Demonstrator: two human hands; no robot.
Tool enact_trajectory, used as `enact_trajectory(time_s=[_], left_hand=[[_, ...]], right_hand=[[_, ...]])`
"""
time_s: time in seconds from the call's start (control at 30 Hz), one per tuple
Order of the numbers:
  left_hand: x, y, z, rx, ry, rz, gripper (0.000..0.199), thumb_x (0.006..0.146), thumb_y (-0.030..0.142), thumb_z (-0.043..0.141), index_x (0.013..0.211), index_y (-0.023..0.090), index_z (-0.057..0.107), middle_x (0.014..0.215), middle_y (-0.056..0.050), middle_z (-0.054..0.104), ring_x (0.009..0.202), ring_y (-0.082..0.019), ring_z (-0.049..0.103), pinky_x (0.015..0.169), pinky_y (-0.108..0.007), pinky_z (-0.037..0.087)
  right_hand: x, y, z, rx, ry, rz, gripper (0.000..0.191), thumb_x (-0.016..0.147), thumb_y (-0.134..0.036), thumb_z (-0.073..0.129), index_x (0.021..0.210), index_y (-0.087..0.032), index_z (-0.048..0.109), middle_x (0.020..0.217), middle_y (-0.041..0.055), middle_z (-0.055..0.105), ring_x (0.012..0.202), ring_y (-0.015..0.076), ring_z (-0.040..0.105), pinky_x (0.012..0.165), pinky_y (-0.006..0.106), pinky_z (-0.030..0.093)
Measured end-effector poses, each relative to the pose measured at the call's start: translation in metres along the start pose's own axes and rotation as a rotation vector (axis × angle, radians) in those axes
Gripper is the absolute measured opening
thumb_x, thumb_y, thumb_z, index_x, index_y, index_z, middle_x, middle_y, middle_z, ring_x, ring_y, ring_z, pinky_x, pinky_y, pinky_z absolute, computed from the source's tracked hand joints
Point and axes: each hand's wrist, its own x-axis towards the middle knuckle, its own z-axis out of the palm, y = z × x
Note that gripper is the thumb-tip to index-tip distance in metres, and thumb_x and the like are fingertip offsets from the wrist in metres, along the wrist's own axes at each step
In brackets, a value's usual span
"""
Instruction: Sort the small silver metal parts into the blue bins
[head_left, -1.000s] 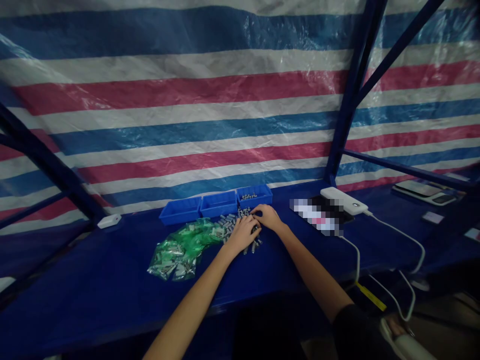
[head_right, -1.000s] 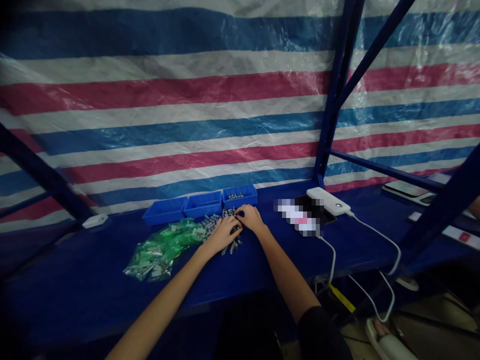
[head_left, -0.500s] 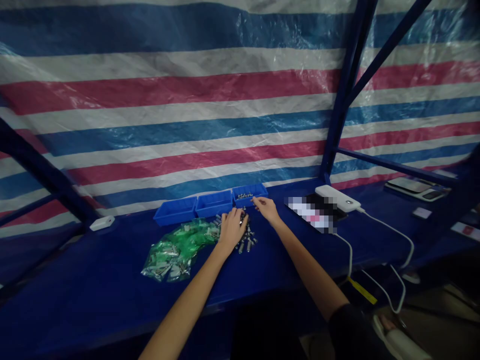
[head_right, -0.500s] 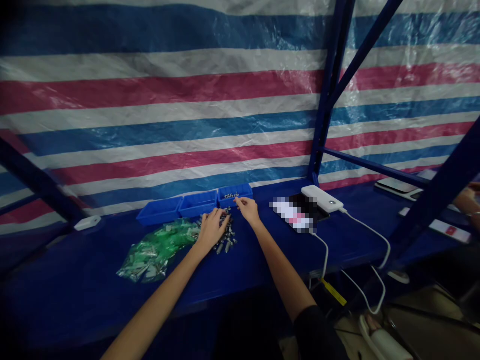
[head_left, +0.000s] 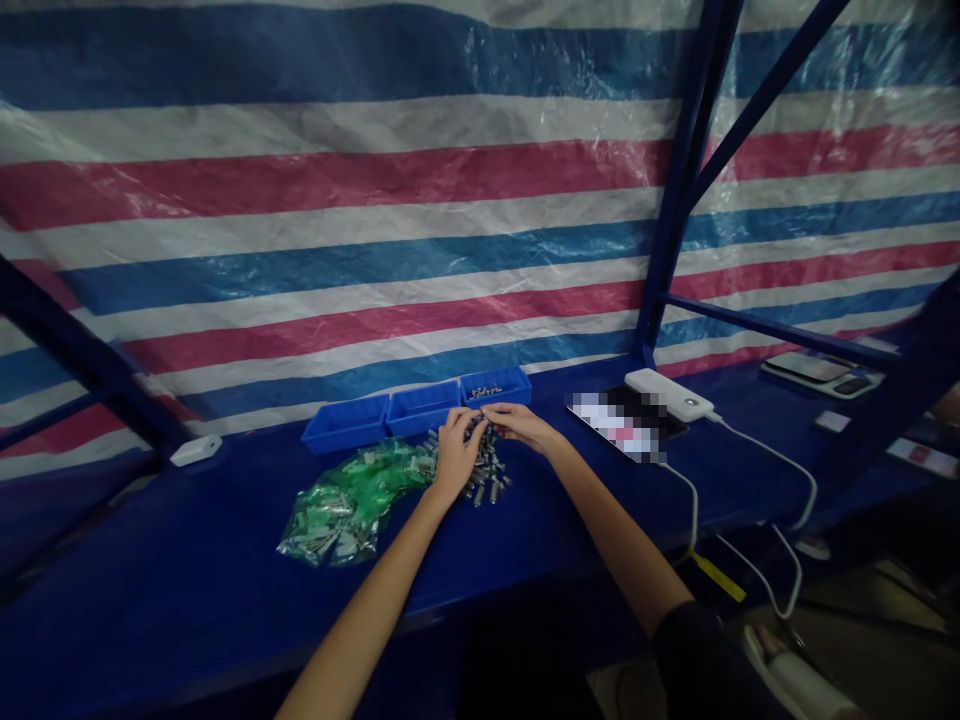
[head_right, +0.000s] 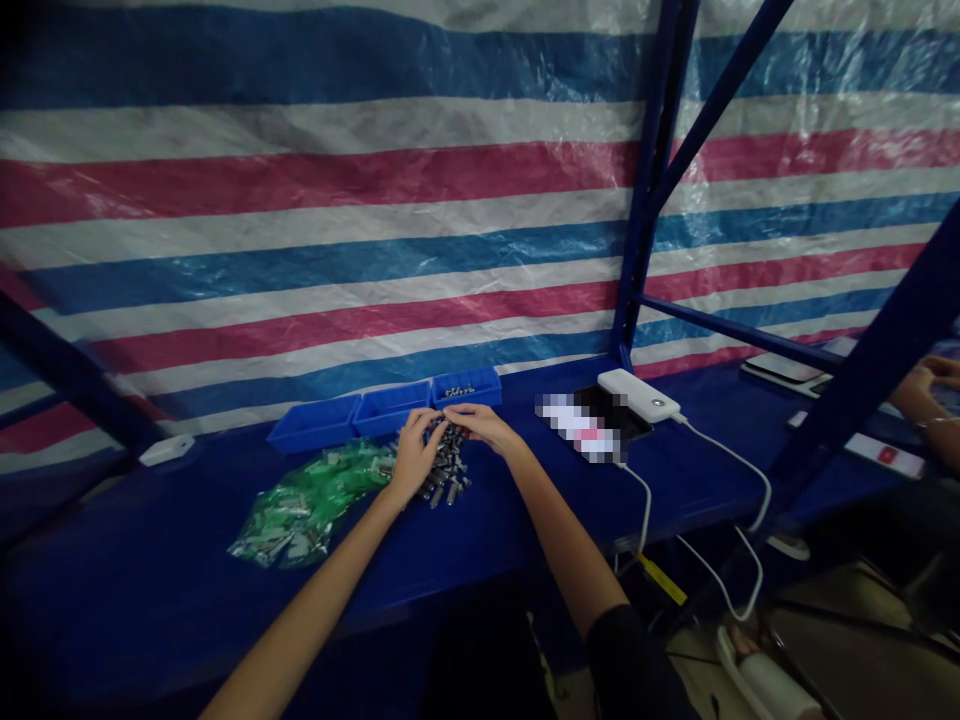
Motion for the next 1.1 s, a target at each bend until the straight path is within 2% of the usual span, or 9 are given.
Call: enact_trajectory(time_s=[0.2,0.37,0.57,0.67,0.83,1.1], left_hand=[[0.004,-0.003,0.000,-0.189,0.053,-0.078,0.017,0.083,0.034,0.051,0.089,0.020,0.059,0.092,-0.003,0.055,0.082,-0.014,0.055,0.077,-0.028,0.044],[0.004,-0.006,-0.001,-0.148,0.125,-0.143,0.021,0.082,0.040,0.051,0.084,0.020,0.056,0.084,-0.002,0.053,0.073,-0.014,0.054,0.072,-0.028,0.044],[0.003,-0.006,0.000,-0.059,0.066,-0.084,0.028,0.089,0.037,0.038,0.079,0.020,0.058,0.085,-0.003,0.055,0.083,-0.016,0.055,0.078,-0.028,0.042],[0.003,-0.004,0.000,-0.037,0.043,-0.100,0.031,0.090,0.035,0.034,0.079,0.020,0.059,0.086,-0.003,0.055,0.084,-0.015,0.056,0.081,-0.029,0.042],[0.003,-0.001,-0.001,0.005,0.055,-0.126,0.028,0.090,0.037,0.036,0.084,0.020,0.058,0.087,-0.003,0.056,0.084,-0.016,0.055,0.079,-0.030,0.043],[0.003,-0.001,-0.004,-0.026,0.153,-0.109,0.024,0.088,0.037,0.039,0.087,0.020,0.056,0.089,-0.004,0.053,0.081,-0.015,0.054,0.077,-0.029,0.043]], right_hand=[[-0.001,-0.001,0.002,0.073,-0.061,0.012,0.027,0.070,-0.034,0.070,0.094,-0.023,0.068,0.074,-0.0019,0.062,0.062,0.0052,0.051,0.062,0.017,0.040],[-0.003,-0.005,0.005,0.094,-0.083,-0.034,0.028,0.069,-0.029,0.071,0.095,-0.022,0.068,0.083,0.0001,0.064,0.065,0.0064,0.051,0.067,0.019,0.041],[-0.003,-0.002,0.010,0.075,-0.080,-0.095,0.029,0.067,-0.032,0.071,0.093,-0.020,0.069,0.077,-0.0006,0.065,0.065,0.0067,0.053,0.066,0.019,0.041],[-0.001,0.000,0.011,0.029,-0.051,-0.128,0.028,0.064,-0.033,0.072,0.087,-0.018,0.070,0.074,-0.0006,0.065,0.065,0.0076,0.054,0.066,0.020,0.041],[0.001,0.000,0.012,0.049,0.012,-0.128,0.028,0.062,-0.034,0.072,0.084,-0.017,0.070,0.077,0.0006,0.066,0.066,0.0083,0.055,0.068,0.021,0.043],[0.001,0.003,0.021,0.126,-0.111,-0.119,0.022,0.063,-0.032,0.073,0.078,-0.017,0.066,0.068,-0.0011,0.063,0.065,0.0078,0.056,0.067,0.020,0.043]])
